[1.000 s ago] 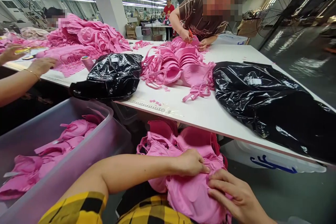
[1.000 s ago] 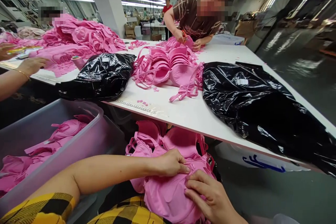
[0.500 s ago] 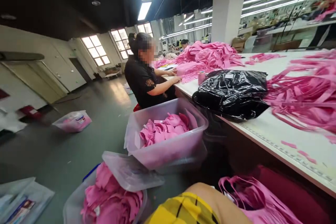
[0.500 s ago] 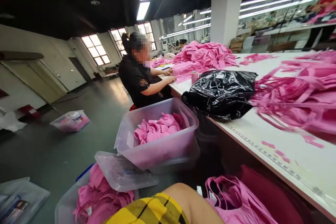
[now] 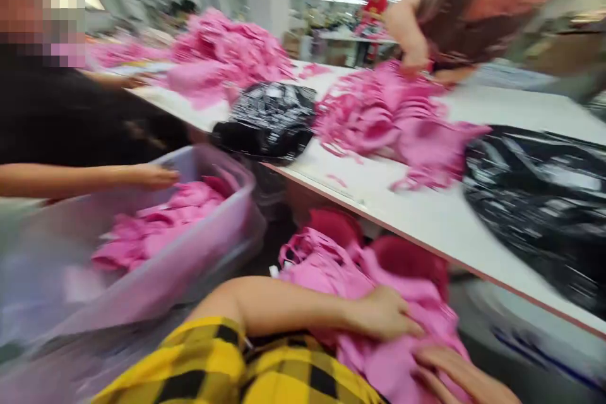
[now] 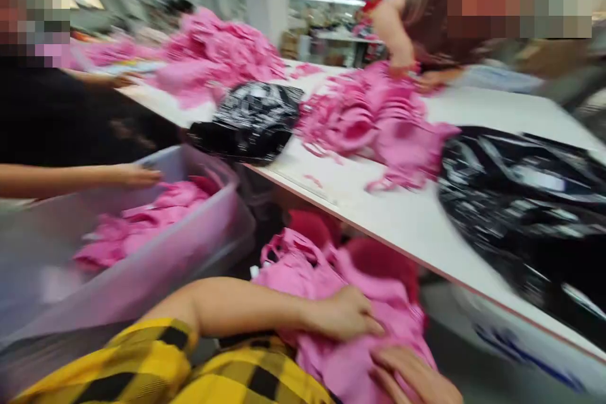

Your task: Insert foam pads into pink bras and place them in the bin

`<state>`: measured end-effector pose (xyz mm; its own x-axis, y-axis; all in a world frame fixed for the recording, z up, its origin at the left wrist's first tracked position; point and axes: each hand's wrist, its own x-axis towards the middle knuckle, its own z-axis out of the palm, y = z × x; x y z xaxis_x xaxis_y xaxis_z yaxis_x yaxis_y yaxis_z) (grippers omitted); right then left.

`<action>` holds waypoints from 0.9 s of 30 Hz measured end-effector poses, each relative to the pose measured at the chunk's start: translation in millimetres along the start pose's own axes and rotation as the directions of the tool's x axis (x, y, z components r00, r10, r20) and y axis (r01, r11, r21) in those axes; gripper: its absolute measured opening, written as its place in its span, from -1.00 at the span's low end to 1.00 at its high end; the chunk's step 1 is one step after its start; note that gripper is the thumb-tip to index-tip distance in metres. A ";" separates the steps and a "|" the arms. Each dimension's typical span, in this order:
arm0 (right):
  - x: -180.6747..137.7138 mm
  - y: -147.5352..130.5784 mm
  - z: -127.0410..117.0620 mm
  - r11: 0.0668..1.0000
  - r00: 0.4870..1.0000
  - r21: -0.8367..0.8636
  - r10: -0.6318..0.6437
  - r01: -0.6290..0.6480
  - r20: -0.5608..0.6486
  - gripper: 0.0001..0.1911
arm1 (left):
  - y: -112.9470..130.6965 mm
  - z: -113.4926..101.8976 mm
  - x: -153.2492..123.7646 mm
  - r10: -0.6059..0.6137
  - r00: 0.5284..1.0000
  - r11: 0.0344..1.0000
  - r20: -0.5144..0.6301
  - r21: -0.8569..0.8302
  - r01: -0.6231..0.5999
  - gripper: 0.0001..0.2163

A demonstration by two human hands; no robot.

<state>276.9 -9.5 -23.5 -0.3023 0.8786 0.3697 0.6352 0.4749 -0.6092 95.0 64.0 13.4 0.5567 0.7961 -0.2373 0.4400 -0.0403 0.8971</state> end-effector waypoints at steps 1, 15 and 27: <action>-8.2 -6.7 -12.6 1.000 0.999 0.018 -0.017 0.016 0.045 -0.85 | 3.1 9.2 2.9 -0.019 0.998 1.000 0.065 -0.013 0.020 -0.61; -7.7 -28.8 -16.3 0.969 0.980 0.171 0.190 -0.178 -0.057 -0.92 | 14.5 22.1 19.6 -0.061 0.977 0.991 0.205 -0.105 0.084 -0.67; -25.5 -32.0 -5.0 0.674 0.817 0.533 0.574 -0.512 0.059 -0.89 | 11.3 25.3 18.3 0.077 0.972 0.996 0.221 -0.067 -0.063 -0.66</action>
<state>267.8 -47.4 -10.0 0.0761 0.9931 -0.0889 0.2038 -0.1027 -0.9736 127.9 62.9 9.8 0.7305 0.6377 -0.2442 0.3555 -0.0498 0.9333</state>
